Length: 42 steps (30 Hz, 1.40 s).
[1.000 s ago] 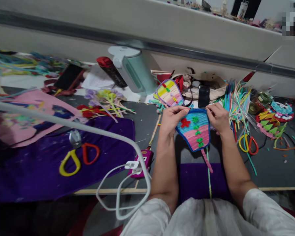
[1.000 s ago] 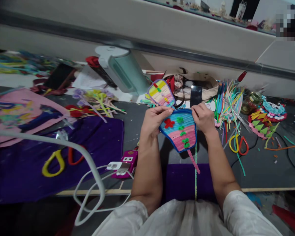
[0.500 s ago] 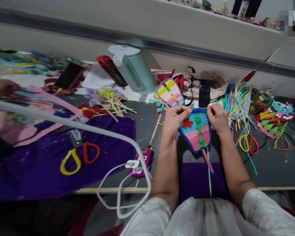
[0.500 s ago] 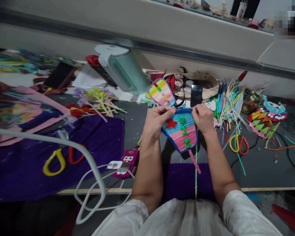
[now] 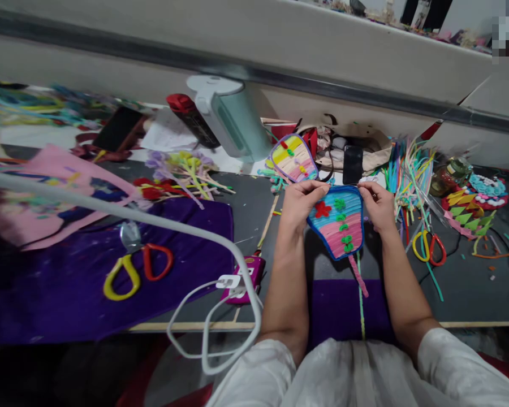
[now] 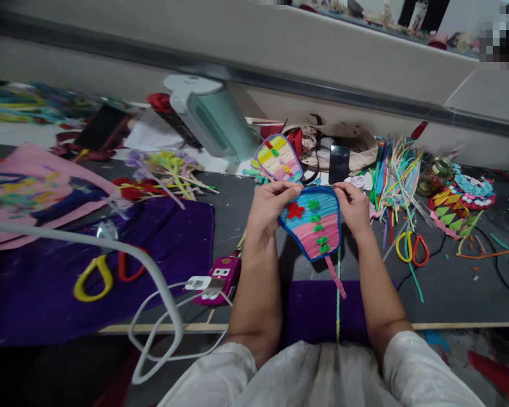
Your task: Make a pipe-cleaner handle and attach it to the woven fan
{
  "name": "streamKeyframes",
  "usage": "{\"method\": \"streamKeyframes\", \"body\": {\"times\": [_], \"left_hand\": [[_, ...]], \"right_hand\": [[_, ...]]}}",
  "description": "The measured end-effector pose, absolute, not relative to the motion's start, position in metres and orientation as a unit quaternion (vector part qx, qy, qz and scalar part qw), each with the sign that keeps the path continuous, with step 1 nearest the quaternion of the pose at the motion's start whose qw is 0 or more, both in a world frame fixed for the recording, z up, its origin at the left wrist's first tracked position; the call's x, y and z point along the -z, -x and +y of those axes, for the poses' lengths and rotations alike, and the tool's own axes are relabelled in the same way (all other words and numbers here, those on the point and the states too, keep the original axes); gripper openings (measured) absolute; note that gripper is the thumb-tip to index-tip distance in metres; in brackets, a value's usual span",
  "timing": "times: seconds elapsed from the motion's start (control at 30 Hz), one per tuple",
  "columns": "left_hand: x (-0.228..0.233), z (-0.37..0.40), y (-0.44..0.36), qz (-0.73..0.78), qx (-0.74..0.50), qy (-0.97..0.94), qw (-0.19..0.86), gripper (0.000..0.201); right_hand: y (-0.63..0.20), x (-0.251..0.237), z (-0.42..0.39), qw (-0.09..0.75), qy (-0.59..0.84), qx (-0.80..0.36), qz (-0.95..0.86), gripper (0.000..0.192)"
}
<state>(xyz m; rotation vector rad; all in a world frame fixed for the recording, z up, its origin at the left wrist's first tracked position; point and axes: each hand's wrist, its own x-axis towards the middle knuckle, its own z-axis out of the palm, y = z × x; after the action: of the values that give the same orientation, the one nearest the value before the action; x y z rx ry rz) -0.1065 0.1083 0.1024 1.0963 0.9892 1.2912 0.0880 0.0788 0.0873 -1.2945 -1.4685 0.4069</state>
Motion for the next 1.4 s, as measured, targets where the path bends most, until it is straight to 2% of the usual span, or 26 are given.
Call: {"method": "streamKeyframes", "body": {"times": [0.17,0.4,0.63,1.07,1.4], "left_hand": [[-0.099,0.110,0.107,0.412,-0.541,-0.446,0.582,0.030],[-0.098,0.113,0.108,0.400,-0.539,-0.422,0.609,0.033],[-0.100,0.112,0.107,0.410,-0.538,-0.411,0.611,0.034],[-0.101,0.111,0.103,0.407,-0.542,-0.418,0.605,0.032],[-0.106,0.108,0.103,0.390,-0.527,-0.416,0.631,0.025]], "right_hand": [[-0.089,-0.086,0.078,0.592,0.523,-0.277,-0.547,0.022],[-0.089,-0.086,0.073,0.607,0.521,-0.329,-0.501,0.024],[-0.092,-0.084,0.070,0.593,0.515,-0.298,-0.543,0.025],[-0.088,-0.087,0.061,0.554,0.534,-0.144,-0.623,0.019],[-0.087,-0.081,0.065,0.611,0.521,-0.171,-0.571,0.022]]}}
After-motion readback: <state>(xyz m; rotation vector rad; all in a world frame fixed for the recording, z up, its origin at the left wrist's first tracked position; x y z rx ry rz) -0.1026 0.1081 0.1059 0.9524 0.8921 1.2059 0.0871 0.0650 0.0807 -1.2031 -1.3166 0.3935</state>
